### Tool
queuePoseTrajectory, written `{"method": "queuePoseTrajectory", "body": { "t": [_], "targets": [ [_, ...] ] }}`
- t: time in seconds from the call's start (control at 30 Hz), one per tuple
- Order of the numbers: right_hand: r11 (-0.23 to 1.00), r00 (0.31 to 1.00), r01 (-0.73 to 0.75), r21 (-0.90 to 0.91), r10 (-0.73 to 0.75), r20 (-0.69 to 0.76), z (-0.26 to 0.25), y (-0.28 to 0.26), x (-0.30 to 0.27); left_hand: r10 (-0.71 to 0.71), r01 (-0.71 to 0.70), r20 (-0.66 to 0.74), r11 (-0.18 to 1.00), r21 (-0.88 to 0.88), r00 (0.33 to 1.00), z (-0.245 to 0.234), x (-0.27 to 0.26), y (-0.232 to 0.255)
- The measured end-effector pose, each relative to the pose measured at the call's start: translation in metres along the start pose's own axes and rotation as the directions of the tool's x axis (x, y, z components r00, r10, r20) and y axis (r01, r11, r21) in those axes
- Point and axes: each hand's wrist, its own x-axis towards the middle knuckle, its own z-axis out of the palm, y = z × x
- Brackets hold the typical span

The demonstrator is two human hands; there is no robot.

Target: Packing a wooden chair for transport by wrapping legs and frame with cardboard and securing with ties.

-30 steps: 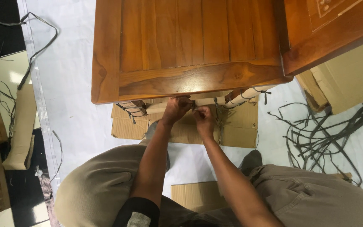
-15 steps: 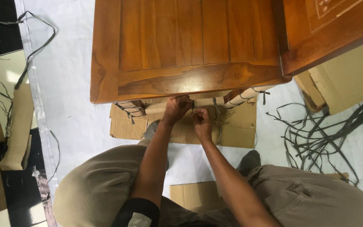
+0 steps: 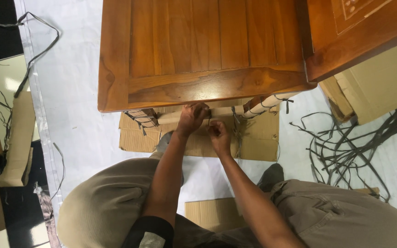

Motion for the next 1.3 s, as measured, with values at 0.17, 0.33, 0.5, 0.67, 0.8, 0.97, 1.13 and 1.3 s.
{"method": "queuePoseTrajectory", "body": {
  "t": [0.17,0.33,0.5,0.67,0.8,0.97,1.13,1.3],
  "targets": [
    [0.998,0.998,-0.014,-0.063,0.017,0.056,-0.007,0.011,-0.006,-0.006,0.006,0.041,1.0,0.006,0.999,-0.002,0.002,0.003],
    [0.988,0.993,-0.054,-0.147,0.068,0.093,-0.015,0.011,-0.016,-0.034,0.029,0.056,0.996,0.084,0.998,-0.001,0.002,0.006],
    [0.931,0.984,-0.106,-0.35,0.148,0.096,-0.03,0.03,-0.022,-0.044,0.036,0.062,0.99,0.136,0.997,-0.008,0.002,0.02],
    [0.895,0.95,-0.276,-0.351,0.31,0.043,-0.044,0.053,-0.026,-0.017,0.017,0.003,0.989,0.144,1.0,0.018,-0.011,-0.015],
    [0.892,0.94,-0.315,-0.325,0.341,0.025,-0.059,0.068,-0.029,-0.083,0.084,-0.021,0.991,0.1,0.996,0.018,-0.021,0.008],
    [0.86,0.933,-0.33,-0.39,0.361,0.006,-0.081,0.105,-0.034,-0.104,0.124,-0.105,0.971,0.203,0.989,0.03,-0.055,0.057],
    [0.854,0.916,-0.369,-0.367,0.401,0.011,-0.102,0.103,-0.048,-0.337,0.316,0.072,0.925,0.213,0.939,0.053,-0.1,0.083],
    [0.803,0.896,-0.406,-0.436,0.444,-0.018,-0.118,0.112,-0.05,-0.446,0.345,0.22,0.858,0.381,0.868,0.076,-0.145,0.087]
  ]
}}
